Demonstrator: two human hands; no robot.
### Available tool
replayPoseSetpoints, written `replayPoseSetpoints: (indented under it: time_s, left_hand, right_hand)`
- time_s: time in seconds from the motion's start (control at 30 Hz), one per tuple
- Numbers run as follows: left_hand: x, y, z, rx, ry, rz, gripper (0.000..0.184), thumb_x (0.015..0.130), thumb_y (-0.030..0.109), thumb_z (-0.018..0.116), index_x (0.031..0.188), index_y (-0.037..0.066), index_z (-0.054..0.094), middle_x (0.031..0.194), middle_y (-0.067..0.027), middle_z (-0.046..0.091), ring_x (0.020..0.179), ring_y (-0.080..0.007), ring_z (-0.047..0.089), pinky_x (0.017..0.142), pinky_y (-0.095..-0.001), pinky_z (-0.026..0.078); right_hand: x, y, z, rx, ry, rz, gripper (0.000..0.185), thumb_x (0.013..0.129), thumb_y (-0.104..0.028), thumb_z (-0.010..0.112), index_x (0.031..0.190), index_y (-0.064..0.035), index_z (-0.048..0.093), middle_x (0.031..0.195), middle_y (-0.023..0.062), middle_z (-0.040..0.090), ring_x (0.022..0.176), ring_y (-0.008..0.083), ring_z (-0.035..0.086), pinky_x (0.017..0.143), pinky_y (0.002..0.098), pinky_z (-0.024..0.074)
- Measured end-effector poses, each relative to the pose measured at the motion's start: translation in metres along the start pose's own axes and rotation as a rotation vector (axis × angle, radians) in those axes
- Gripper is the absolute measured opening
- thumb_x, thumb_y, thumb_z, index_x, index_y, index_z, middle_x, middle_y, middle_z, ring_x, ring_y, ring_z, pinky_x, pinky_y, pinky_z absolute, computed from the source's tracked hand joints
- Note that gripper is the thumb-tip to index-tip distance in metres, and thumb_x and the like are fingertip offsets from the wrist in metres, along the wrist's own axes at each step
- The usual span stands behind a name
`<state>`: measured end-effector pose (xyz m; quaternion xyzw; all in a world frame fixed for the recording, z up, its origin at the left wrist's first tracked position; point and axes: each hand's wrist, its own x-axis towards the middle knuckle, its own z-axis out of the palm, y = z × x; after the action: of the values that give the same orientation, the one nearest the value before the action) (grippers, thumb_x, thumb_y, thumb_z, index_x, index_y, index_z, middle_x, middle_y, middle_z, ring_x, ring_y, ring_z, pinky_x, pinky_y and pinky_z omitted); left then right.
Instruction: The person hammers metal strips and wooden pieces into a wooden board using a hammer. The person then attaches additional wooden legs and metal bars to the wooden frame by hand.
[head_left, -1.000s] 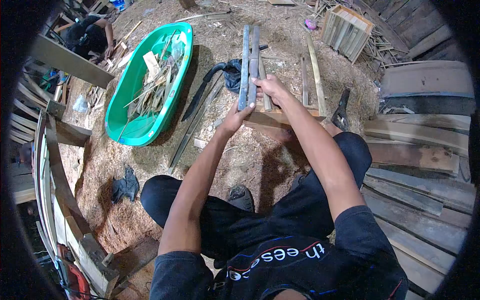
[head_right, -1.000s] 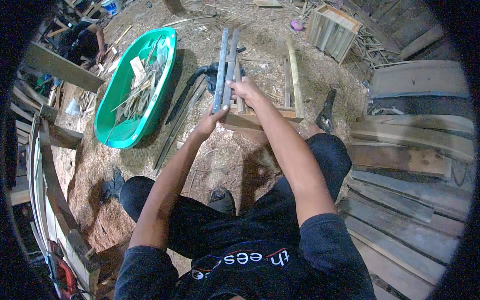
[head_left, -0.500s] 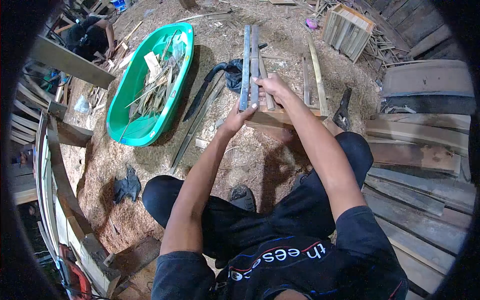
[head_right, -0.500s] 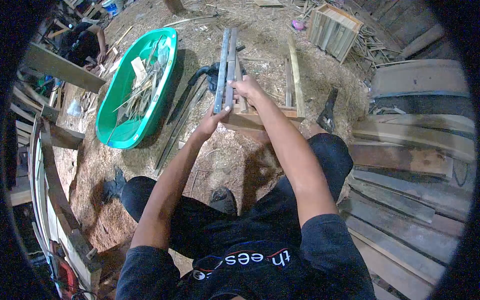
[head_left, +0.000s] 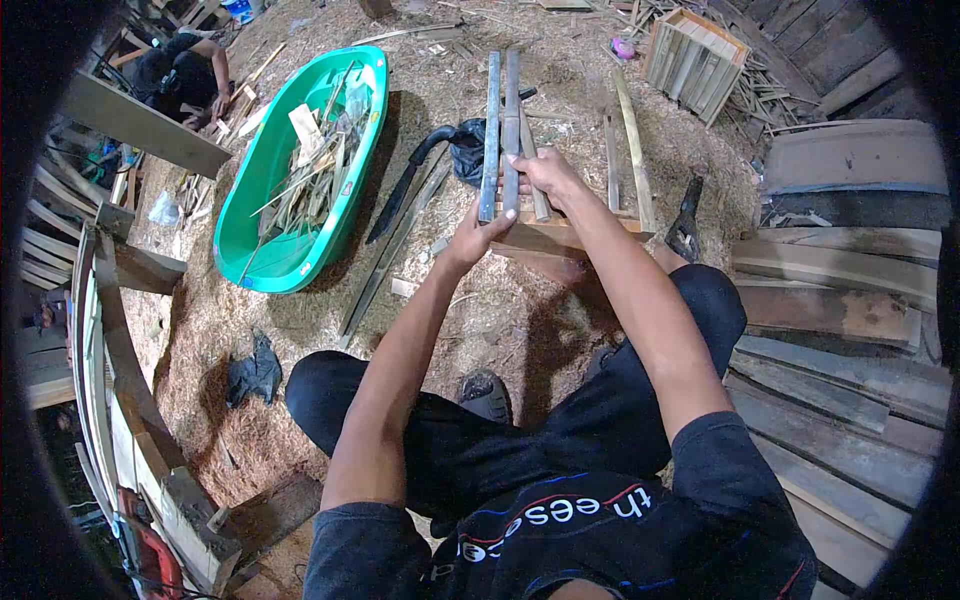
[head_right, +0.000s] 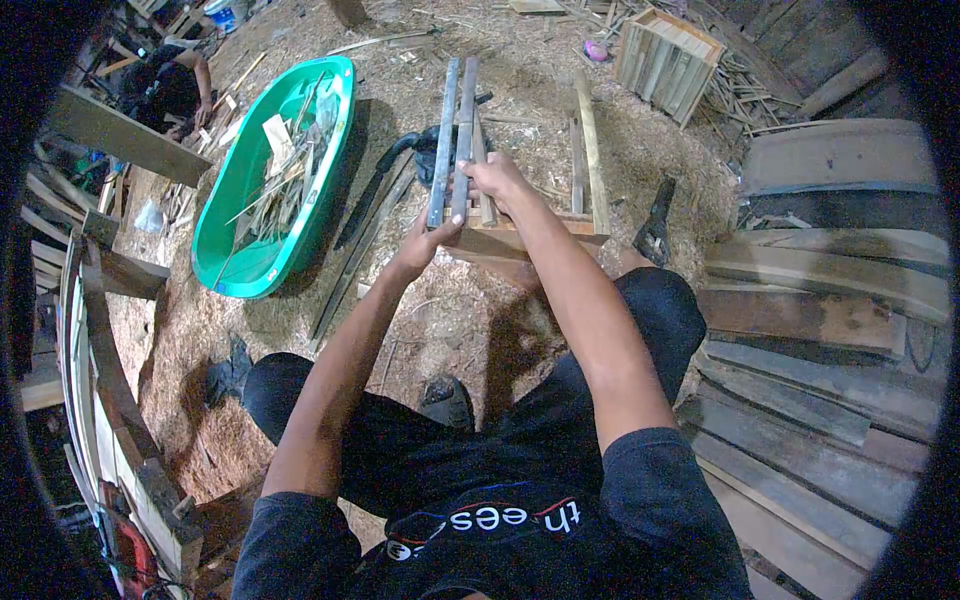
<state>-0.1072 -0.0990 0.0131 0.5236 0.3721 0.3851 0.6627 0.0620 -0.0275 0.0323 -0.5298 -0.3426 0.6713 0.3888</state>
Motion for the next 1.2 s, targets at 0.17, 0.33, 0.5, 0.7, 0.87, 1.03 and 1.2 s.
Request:
replayPoseSetpoints:
  time_s: [0.17, 0.33, 0.5, 0.7, 0.87, 1.03, 1.2]
  left_hand:
    - [-0.002, 0.006, 0.0, -0.002, 0.002, -0.082, 0.055, 0.089, 0.024, 0.065, 0.135, 0.005, 0.041, 0.119, -0.0071, 0.055, 0.107, -0.0169, 0.051, 0.094, -0.0326, 0.04]
    - [-0.003, 0.003, 0.0, 0.035, 0.014, -0.048, 0.056, 0.089, 0.027, 0.066, 0.135, 0.004, 0.042, 0.121, -0.0076, 0.056, 0.108, -0.0166, 0.052, 0.092, -0.0324, 0.042]
    - [-0.007, 0.012, 0.001, 0.101, 0.005, -0.011, 0.056, 0.089, 0.027, 0.065, 0.135, 0.003, 0.042, 0.12, -0.009, 0.056, 0.106, -0.0176, 0.053, 0.092, -0.0338, 0.042]
    - [-0.006, 0.008, -0.002, 0.101, 0.007, -0.063, 0.057, 0.089, 0.027, 0.066, 0.135, 0.003, 0.042, 0.12, -0.01, 0.056, 0.106, -0.0181, 0.054, 0.093, -0.034, 0.042]
    - [-0.004, -0.001, -0.004, 0.123, 0.038, -0.046, 0.059, 0.089, 0.027, 0.066, 0.137, 0.003, 0.04, 0.12, -0.0096, 0.056, 0.107, -0.0185, 0.053, 0.094, -0.034, 0.041]
    - [-0.007, 0.007, -0.005, 0.153, -0.002, -0.08, 0.063, 0.089, 0.032, 0.065, 0.14, 0.007, 0.036, 0.125, -0.0094, 0.052, 0.115, -0.0206, 0.048, 0.097, -0.0339, 0.038]
    - [0.003, -0.01, -0.009, -0.265, 0.026, -0.065, 0.063, 0.09, 0.031, 0.064, 0.141, 0.007, 0.035, 0.126, -0.0079, 0.051, 0.114, -0.0196, 0.048, 0.098, -0.0339, 0.037]
  right_hand:
    - [-0.006, -0.004, 0.003, -0.023, 0.013, -0.008, 0.025, 0.093, -0.015, 0.058, 0.109, 0.0036, 0.058, 0.097, 0.0162, 0.068, 0.084, 0.0258, 0.069, 0.075, 0.0382, 0.0583]
    - [-0.002, 0.0, 0.003, -0.05, -0.003, -0.025, 0.024, 0.094, -0.017, 0.057, 0.108, 0.0031, 0.058, 0.096, 0.0158, 0.068, 0.084, 0.0257, 0.069, 0.072, 0.0368, 0.0587]
    - [0.005, 0.005, -0.001, -0.043, 0.039, 0.004, 0.025, 0.096, -0.021, 0.055, 0.104, 0.0017, 0.059, 0.094, 0.0146, 0.068, 0.083, 0.0243, 0.069, 0.07, 0.0357, 0.0583]
    - [0.008, 0.01, -0.004, -0.019, 0.035, -0.038, 0.022, 0.092, -0.015, 0.06, 0.104, 0.0035, 0.06, 0.093, 0.0145, 0.068, 0.081, 0.025, 0.069, 0.07, 0.0347, 0.0586]
    - [-0.004, 0.001, 0.001, 0.054, -0.019, -0.008, 0.022, 0.088, -0.007, 0.064, 0.106, 0.0051, 0.06, 0.093, 0.0145, 0.068, 0.082, 0.0245, 0.069, 0.074, 0.0354, 0.059]
    - [-0.005, 0.001, 0.004, 0.03, 0.013, -0.028, 0.022, 0.088, -0.005, 0.063, 0.107, 0.0058, 0.06, 0.095, 0.0163, 0.068, 0.083, 0.0246, 0.069, 0.074, 0.0357, 0.0592]
    - [0.0, 0.006, 0.0, 0.008, -0.004, -0.041, 0.022, 0.087, -0.004, 0.064, 0.105, 0.0069, 0.06, 0.096, 0.0179, 0.068, 0.083, 0.0261, 0.07, 0.07, 0.0366, 0.0603]
